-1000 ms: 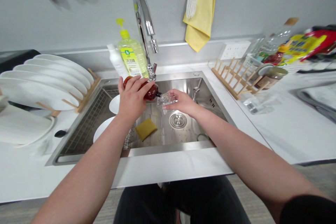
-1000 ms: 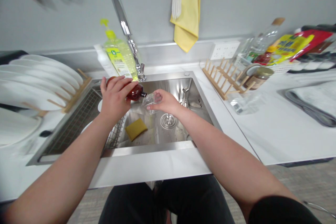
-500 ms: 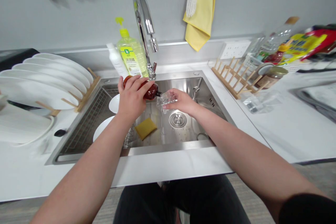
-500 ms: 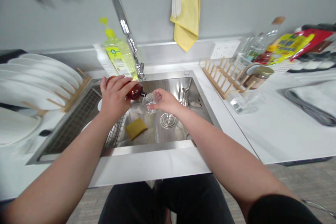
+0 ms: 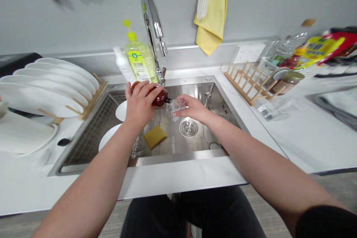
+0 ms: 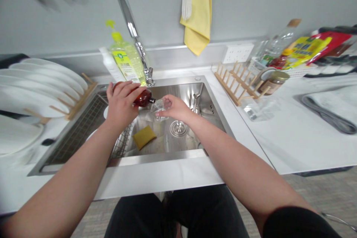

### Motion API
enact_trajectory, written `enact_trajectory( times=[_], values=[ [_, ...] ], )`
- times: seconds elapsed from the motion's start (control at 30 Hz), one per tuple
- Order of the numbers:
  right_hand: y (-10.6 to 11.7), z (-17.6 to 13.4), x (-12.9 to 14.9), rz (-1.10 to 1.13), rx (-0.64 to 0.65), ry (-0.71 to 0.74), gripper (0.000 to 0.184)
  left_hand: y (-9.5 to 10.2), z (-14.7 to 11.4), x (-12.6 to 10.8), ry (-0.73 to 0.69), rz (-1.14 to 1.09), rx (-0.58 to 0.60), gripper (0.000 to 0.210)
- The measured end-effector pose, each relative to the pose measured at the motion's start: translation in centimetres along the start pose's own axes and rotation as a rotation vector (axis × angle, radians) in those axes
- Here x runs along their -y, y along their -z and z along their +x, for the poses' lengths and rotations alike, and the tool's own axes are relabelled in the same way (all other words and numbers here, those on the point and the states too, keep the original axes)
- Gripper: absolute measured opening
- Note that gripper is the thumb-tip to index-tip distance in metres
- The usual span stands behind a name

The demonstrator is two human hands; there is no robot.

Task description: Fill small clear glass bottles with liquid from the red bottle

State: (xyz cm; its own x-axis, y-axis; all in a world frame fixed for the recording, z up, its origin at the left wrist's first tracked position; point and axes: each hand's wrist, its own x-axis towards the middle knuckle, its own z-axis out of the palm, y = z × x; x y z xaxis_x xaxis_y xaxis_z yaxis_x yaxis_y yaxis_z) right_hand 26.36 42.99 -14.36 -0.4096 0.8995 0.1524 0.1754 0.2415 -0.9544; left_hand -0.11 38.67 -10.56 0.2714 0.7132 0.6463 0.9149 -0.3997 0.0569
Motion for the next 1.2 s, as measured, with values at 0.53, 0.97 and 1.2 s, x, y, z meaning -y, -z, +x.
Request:
enact_trajectory(
  times=[0.53, 0.97, 1.2],
  values=[
    [0.01, -0.25, 0.72, -0.021, -0.019, 0.006, 0.059, 0.14, 0.05, -0.07, -0.005, 0.011, 0.0, 0.07],
    [-0.06, -0.25, 0.58, -0.041, -0.021, -0.002, 0.06, 0.11, 0.11, -0.09, -0.014, 0.035, -0.022, 0.067],
    [-0.02, -0.25, 0.69, -0.058, -0.02, 0.0, 0.059, 0.23, 0.06, -0.17, -0.026, 0.04, -0.028, 0.067]
  ],
)
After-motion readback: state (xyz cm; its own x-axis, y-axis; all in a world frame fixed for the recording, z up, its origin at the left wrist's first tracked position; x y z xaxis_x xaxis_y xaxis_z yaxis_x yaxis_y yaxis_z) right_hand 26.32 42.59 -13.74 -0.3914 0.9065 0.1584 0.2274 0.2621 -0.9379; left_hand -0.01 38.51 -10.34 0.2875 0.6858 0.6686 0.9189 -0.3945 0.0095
